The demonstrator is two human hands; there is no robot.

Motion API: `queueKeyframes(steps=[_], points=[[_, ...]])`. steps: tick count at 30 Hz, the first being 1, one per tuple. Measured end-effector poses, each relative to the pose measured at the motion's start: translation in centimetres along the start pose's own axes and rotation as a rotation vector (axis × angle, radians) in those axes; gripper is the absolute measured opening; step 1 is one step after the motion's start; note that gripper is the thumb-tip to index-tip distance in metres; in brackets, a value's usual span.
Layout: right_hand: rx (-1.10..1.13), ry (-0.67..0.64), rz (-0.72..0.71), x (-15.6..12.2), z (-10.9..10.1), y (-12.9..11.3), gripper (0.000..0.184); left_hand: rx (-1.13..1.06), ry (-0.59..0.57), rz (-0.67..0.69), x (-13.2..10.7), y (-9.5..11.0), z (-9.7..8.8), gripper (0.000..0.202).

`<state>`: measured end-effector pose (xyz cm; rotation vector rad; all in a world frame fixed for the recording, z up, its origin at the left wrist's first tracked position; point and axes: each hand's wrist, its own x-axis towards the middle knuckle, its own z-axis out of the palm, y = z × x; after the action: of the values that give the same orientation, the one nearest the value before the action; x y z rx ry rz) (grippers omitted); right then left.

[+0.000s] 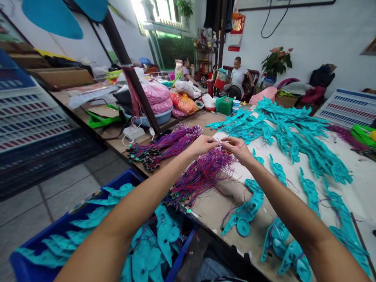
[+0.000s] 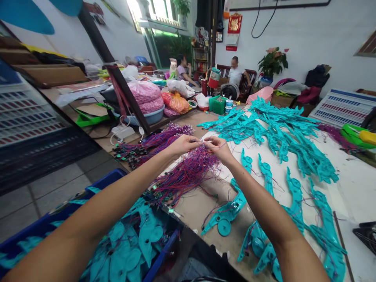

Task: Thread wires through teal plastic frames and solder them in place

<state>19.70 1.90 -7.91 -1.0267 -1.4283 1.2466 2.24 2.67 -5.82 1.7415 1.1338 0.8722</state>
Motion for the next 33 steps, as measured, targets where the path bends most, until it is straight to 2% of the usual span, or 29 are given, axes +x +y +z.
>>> queueKeyframes(steps=[4,11,14,16,19,23,26,29,33], points=[[-0.022,0.014,-0.030,-0.5,-0.1,0.5,0.045,0.083,0.044,0.058,0.1,-0.8,0.2,0.027],[-0.059,0.071,-0.083,-0.9,-0.5,1.1,0.040,0.530,0.226,0.151,-0.5,-0.8,1.0,0.020],[-0.079,0.070,-0.064,-1.1,-0.8,0.9,0.040,0.622,0.270,0.180,-0.6,-0.7,1.0,0.021],[-0.088,0.079,-0.056,-1.4,-1.0,0.7,0.040,0.570,0.275,0.183,-0.3,-0.9,0.9,0.022],[-0.095,0.092,-0.067,-1.7,-1.2,0.5,0.038,0.374,0.241,0.158,0.2,-1.5,0.9,0.020],[-0.093,0.114,-0.089,-1.8,-1.4,0.6,0.035,0.123,0.034,0.114,0.2,-1.8,1.2,0.033],[-0.067,0.144,-0.098,-1.6,-1.4,0.9,0.031,0.065,-0.059,0.089,-0.2,-1.5,1.2,0.042],[-0.032,0.141,-0.091,-1.3,-1.1,1.2,0.029,0.074,-0.081,0.097,-0.2,-1.0,1.3,0.041],[-0.038,0.141,-0.105,-1.4,-0.8,1.3,0.027,0.039,-0.042,0.072,0.0,-0.9,1.5,0.034]])
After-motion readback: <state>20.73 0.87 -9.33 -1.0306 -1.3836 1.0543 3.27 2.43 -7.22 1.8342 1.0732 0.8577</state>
